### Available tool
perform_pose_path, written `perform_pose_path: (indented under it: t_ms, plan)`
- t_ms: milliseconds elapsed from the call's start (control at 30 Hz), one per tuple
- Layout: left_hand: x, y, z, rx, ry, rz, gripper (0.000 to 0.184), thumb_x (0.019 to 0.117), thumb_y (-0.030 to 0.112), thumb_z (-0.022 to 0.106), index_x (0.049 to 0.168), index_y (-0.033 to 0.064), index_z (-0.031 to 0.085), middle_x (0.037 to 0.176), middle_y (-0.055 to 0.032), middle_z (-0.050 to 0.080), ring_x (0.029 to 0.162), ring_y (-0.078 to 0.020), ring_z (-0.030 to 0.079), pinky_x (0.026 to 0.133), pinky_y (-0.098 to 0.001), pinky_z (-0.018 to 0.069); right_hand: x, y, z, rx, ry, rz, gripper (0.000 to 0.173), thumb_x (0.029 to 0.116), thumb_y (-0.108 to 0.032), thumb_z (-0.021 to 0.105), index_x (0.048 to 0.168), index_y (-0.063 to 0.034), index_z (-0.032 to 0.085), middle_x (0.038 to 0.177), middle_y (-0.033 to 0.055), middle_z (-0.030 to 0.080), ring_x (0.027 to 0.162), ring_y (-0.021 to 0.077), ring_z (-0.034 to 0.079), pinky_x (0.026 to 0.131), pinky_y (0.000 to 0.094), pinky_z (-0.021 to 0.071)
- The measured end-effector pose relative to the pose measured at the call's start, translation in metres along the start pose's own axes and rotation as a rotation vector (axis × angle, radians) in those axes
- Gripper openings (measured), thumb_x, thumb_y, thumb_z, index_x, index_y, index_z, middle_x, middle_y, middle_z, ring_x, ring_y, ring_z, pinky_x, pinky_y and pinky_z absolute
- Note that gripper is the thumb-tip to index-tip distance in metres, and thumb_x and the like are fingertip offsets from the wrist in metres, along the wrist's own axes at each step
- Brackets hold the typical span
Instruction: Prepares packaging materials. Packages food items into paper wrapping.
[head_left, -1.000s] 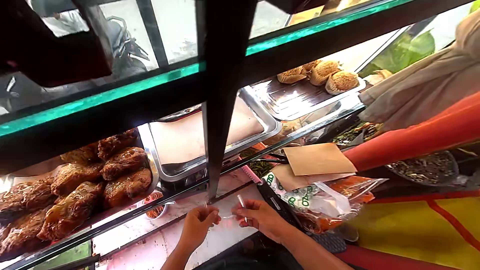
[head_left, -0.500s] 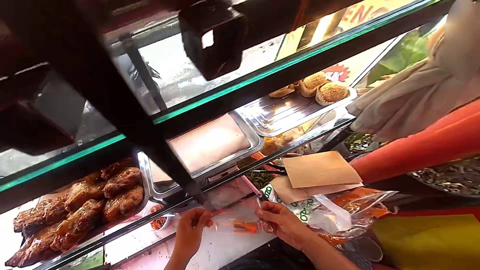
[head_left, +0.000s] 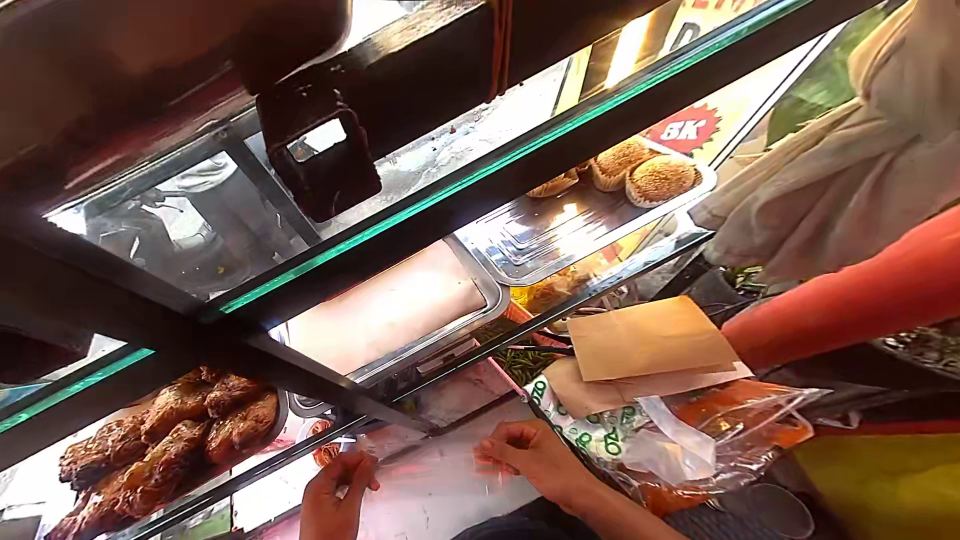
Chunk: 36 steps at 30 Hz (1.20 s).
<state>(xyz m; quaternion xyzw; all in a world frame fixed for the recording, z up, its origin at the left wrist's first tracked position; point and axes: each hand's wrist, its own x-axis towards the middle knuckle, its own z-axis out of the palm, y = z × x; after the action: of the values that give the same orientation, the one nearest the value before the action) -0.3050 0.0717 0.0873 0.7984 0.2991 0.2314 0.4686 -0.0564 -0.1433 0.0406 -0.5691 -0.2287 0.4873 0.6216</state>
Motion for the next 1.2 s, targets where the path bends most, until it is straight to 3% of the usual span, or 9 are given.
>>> perform_pose_path:
  t_ms: [333,467,633,733,867,933,1000,1100,1200]
  plan:
    - [-0.014,-0.007,0.023,-0.118,0.03,-0.169,0.012,0.0994,0.008,0.062,0.096,0.0011,0.071,0.077,-0.0043,0.073,0.068,-0.012,0.07,0.065,-0.026,0.0598,-0.004,-0.014,-0.01,0.076,-0.019,0.026,0.024,0.0984,-0.027,0.071,0.088,-0.0051,0.074,0.079,0.0031,0.073,0.065,0.0108,0.067,0.062,0.0276,0.0589]
    - [-0.009,-0.004,0.029,-0.149,0.048,-0.164,0.014,0.1004,0.009,0.06,0.094,0.0015,0.071,0.073,-0.0024,0.07,0.064,-0.0102,0.066,0.062,-0.0242,0.0566,-0.007,-0.019,-0.016,0.144,-0.029,0.034,0.017,0.0955,-0.02,0.075,0.094,-0.0027,0.074,0.082,0.0059,0.073,0.071,0.0145,0.07,0.071,0.0316,0.0614]
    - [-0.007,0.003,0.035,-0.204,0.0,-0.162,0.018,0.1029,0.009,0.056,0.094,0.0015,0.07,0.072,-0.0023,0.068,0.063,-0.0095,0.063,0.061,-0.0232,0.0543,-0.015,-0.029,-0.018,0.146,-0.014,0.01,0.028,0.0992,-0.029,0.07,0.082,-0.0068,0.07,0.072,0.0025,0.068,0.062,0.0107,0.064,0.06,0.028,0.0564]
    - [-0.006,0.005,0.041,-0.074,0.016,-0.164,0.014,0.1009,0.012,0.061,0.098,0.0031,0.072,0.077,-0.0028,0.072,0.067,-0.0105,0.067,0.065,-0.0258,0.0578,-0.018,-0.029,-0.024,0.232,0.005,0.022,0.016,0.0943,-0.019,0.076,0.092,-0.004,0.072,0.084,0.006,0.072,0.073,0.0148,0.069,0.072,0.0328,0.0616]
    - [-0.016,0.035,0.07,0.228,0.206,0.222,0.025,0.0939,0.022,0.071,0.107,0.0016,0.068,0.095,-0.0051,0.068,0.081,-0.0091,0.066,0.072,-0.0264,0.0584,-0.022,-0.035,-0.016,0.146,0.241,0.013,0.026,0.0874,-0.025,0.083,0.082,-0.0073,0.065,0.069,0.0028,0.064,0.055,0.0118,0.06,0.054,0.0277,0.0541]
    - [-0.015,0.066,0.096,0.064,0.059,0.255,0.025,0.0937,0.025,0.074,0.109,0.0048,0.071,0.098,-0.0027,0.072,0.082,-0.0098,0.068,0.069,-0.0276,0.0595,-0.025,-0.041,-0.009,0.027,0.24,-0.005,0.029,0.0896,-0.03,0.081,0.082,-0.0083,0.063,0.068,0.0018,0.064,0.055,0.0117,0.061,0.052,0.0279,0.0535]
    - [-0.007,0.084,0.122,-0.163,-0.157,0.046,0.031,0.092,0.027,0.076,0.115,0.0063,0.072,0.1,-0.0007,0.075,0.083,-0.0107,0.069,0.069,-0.0286,0.0587,-0.028,-0.044,-0.002,-0.012,0.148,-0.001,0.026,0.092,-0.029,0.078,0.085,-0.0084,0.064,0.07,0.0013,0.066,0.058,0.0113,0.063,0.055,0.0281,0.0552]
    - [0.014,0.09,0.137,-0.508,-0.293,-0.235,0.021,0.0896,0.013,0.079,0.104,0.0001,0.072,0.091,-0.0083,0.073,0.081,-0.0147,0.069,0.076,-0.0299,0.0595,-0.027,-0.047,-0.004,0.092,0.062,0.018,0.026,0.0954,-0.027,0.075,0.085,-0.0086,0.06,0.067,0.0012,0.061,0.053,0.0103,0.058,0.051,0.0263,0.0514]
    - [0.026,0.082,0.137,-0.563,-0.404,-0.302,0.016,0.0934,0.017,0.075,0.098,0.003,0.071,0.086,-0.0042,0.069,0.076,-0.0099,0.063,0.071,-0.0256,0.0534,-0.031,-0.05,-0.024,0.133,0.013,0.019,0.031,0.0929,-0.032,0.078,0.084,-0.0099,0.059,0.066,0.0017,0.06,0.052,0.0115,0.058,0.05,0.0273,0.0517]
